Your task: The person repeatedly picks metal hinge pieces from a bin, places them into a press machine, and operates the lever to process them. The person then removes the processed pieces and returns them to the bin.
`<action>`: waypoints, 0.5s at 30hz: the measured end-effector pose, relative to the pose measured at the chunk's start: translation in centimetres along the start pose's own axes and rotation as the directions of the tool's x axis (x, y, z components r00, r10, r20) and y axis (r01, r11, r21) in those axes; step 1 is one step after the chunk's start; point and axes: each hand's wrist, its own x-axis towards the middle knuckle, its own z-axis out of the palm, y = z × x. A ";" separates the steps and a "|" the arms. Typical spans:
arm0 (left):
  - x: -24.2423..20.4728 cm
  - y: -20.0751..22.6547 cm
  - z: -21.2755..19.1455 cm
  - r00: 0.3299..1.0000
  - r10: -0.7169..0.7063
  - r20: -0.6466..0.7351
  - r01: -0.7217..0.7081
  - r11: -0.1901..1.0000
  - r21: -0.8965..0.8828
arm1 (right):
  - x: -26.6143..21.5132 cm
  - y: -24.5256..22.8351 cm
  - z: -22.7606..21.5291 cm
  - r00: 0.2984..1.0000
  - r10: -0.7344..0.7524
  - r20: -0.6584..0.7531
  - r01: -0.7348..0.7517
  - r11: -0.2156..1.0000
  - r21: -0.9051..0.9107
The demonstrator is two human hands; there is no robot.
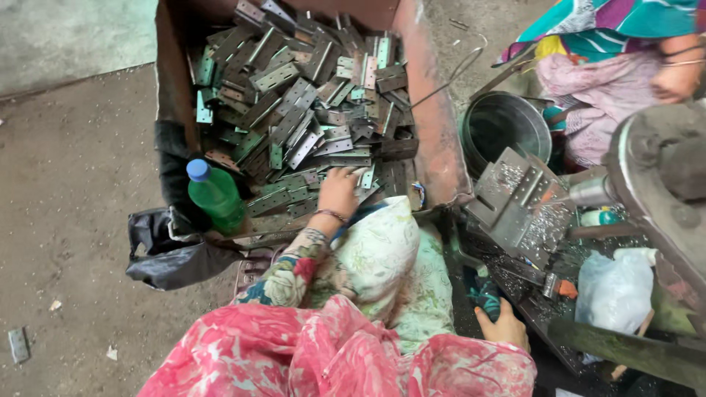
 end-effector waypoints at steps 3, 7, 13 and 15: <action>-3.6 -7.0 -0.1 0.938 -0.312 0.152 0.249 0.910 0.332 | 0.8 0.8 0.5 0.999 -0.036 -0.025 0.035 0.999 -0.024; -7.7 -13.4 -0.2 0.903 -0.427 0.041 0.345 0.781 0.521 | 1.6 1.6 1.3 0.999 -0.024 -0.025 0.023 0.999 -0.035; -8.8 -16.5 0.4 0.959 -0.282 -0.015 0.267 0.887 0.377 | 2.1 2.0 1.5 1.000 -0.021 -0.021 0.020 0.998 -0.052; -8.5 -16.6 0.4 0.972 -0.232 0.033 0.206 0.914 0.348 | 2.1 2.1 1.4 1.000 -0.013 -0.009 0.013 0.999 -0.042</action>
